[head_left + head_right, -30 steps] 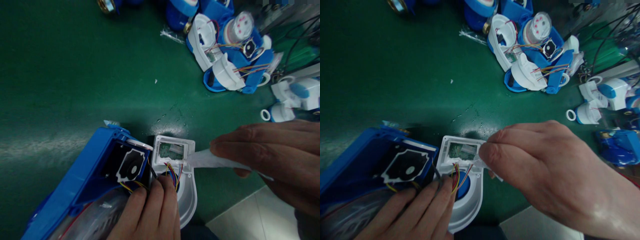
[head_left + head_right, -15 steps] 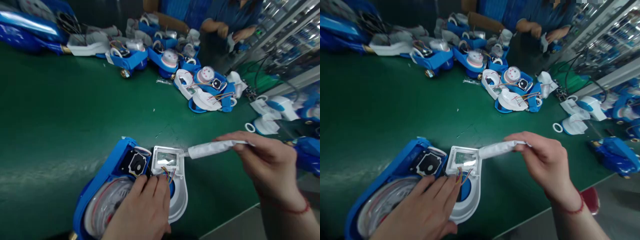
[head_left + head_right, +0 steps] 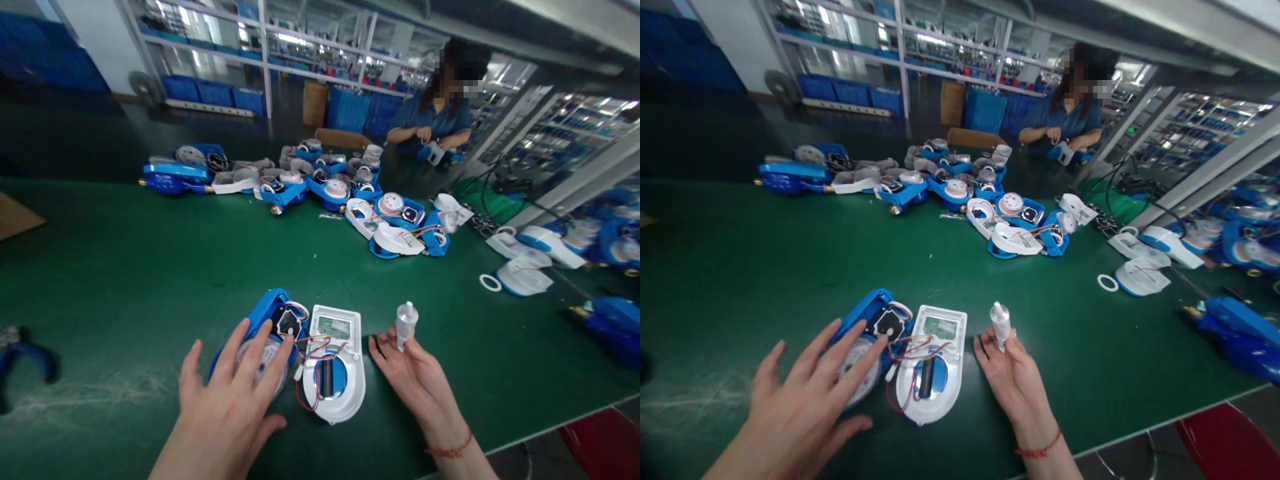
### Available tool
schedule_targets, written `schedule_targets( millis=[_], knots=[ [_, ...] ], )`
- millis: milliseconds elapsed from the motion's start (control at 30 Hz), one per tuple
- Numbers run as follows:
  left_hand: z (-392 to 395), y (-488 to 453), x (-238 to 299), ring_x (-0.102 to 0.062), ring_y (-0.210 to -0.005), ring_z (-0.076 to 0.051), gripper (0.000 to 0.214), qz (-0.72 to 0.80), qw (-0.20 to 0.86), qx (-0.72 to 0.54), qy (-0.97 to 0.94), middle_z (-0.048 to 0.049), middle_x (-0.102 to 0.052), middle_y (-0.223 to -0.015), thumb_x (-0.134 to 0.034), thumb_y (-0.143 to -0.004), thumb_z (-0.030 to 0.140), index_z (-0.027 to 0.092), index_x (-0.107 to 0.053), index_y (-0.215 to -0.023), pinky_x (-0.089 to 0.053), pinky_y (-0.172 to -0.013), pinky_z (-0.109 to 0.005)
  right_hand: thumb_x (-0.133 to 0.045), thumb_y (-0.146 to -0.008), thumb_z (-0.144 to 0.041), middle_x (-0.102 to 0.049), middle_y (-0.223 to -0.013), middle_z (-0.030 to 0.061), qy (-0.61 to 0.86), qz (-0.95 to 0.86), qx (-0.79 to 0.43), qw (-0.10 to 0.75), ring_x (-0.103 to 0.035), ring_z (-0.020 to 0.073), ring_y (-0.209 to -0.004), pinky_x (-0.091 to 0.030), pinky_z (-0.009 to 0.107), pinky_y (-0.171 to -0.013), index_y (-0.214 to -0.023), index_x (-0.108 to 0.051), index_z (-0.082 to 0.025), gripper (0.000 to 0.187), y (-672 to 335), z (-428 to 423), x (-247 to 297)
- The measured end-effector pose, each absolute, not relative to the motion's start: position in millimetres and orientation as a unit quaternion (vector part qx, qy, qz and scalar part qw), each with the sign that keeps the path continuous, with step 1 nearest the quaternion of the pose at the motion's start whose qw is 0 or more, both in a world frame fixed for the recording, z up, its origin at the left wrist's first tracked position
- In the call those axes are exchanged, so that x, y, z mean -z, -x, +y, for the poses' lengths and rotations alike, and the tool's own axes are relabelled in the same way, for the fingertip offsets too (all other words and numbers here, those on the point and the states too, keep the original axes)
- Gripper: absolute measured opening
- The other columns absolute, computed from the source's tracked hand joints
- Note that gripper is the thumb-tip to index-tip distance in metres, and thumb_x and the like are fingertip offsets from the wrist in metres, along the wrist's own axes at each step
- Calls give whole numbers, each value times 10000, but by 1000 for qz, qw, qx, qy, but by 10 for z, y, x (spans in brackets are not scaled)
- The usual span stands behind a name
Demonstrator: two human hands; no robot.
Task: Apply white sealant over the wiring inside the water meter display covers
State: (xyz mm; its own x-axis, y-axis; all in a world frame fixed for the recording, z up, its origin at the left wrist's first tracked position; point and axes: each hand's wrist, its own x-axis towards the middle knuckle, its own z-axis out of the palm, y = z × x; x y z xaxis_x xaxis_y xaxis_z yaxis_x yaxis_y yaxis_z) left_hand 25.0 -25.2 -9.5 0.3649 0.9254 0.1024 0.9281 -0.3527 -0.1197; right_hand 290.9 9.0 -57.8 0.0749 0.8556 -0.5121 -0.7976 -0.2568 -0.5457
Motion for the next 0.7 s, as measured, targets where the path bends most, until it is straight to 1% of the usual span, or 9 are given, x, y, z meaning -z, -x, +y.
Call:
schedule_targets(
  millis=[67, 133, 167, 233, 300, 367, 500, 600, 700],
  knots=[
    [-256, -220, 97, -402, -1276, -376, 742, -584, 63, -14, 809, -78, -416, -1423, -721, -655, 119, 314, -462, -1322, -408, -927, -580, -873, -524, -187, -681, -747, -26, 396, -24, -690, 605, -639, 147, -744, -527, 440, -860, -731, -661, -193, 296, -2857, 13, 602],
    [-261, -212, 109, -393, -1290, -337, 693, -597, 29, -7, 801, -25, -425, -1425, -641, -710, 89, 341, -451, -1327, -468, -880, -471, -875, -516, -179, -685, -749, -26, 386, -22, -696, 605, -638, 147, -736, -525, 433, -841, -708, -661, -196, 288, -2807, -33, 623],
    [-270, -209, 119, -388, -1294, -321, 671, -603, 12, 2, 798, 2, -428, -1424, -600, -734, 86, 360, -445, -1326, -473, -867, -449, -876, -510, -174, -687, -753, -25, 381, -23, -697, 607, -638, 147, -735, -527, 414, -823, -702, -662, -200, 288, -2780, -47, 631],
    [-303, -185, 147, -370, -1298, -308, 648, -613, -9, 22, 790, 45, -426, -1425, -537, -760, 82, 394, -440, -1320, -451, -879, -460, -878, -498, -169, -689, -761, -29, 368, -27, -700, 612, -636, 146, -739, -521, 393, -810, -695, -664, -212, 293, -2712, -59, 635],
    [-359, -120, 194, -342, -1303, -307, 657, -624, -11, 39, 780, 57, -416, -1433, -507, -760, 67, 402, -436, -1321, -425, -898, -465, -877, -506, -181, -690, -766, -37, 352, -32, -708, 612, -633, 147, -750, -503, 413, -846, -690, -662, -221, 286, -2615, -56, 616],
    [-426, -4, 251, -334, -1289, -315, 667, -643, -8, 46, 764, 42, -419, -1431, -503, -755, 68, 396, -424, -1331, -416, -897, -466, -872, -524, -188, -692, -772, -35, 333, -39, -724, 603, -627, 144, -751, -478, 427, -889, -684, -658, -217, 269, -2473, -36, 580],
    [-565, 356, 317, -360, -1240, -318, 581, -698, 11, 46, 714, -5, -438, -1410, -479, -811, 150, 370, -415, -1345, -460, -837, -448, -863, -539, -171, -701, -807, -11, 292, -55, -770, 565, -616, 139, -749, -458, 386, -900, -680, -648, -189, 258, -2014, 70, 515],
    [-655, 724, 326, -392, -1201, -337, 462, -741, 60, 54, 666, -69, -469, -1367, -386, -877, 205, 300, -465, -1322, -491, -794, -477, -839, -583, -173, -709, -868, -5, 261, -57, -806, 528, -619, 152, -795, -446, 412, -897, -718, -642, -198, 241, -1533, 188, 512],
    [-705, 1220, 374, -465, -1106, -364, 417, -776, 98, 72, 618, -140, -502, -1298, -346, -907, 318, 214, -517, -1273, -513, -741, -508, -826, -615, -213, -704, -817, 2, 241, -53, -839, 485, -613, 166, -749, -455, 463, -845, -756, -627, -202, 244, -1055, 284, 538]
  ],
)
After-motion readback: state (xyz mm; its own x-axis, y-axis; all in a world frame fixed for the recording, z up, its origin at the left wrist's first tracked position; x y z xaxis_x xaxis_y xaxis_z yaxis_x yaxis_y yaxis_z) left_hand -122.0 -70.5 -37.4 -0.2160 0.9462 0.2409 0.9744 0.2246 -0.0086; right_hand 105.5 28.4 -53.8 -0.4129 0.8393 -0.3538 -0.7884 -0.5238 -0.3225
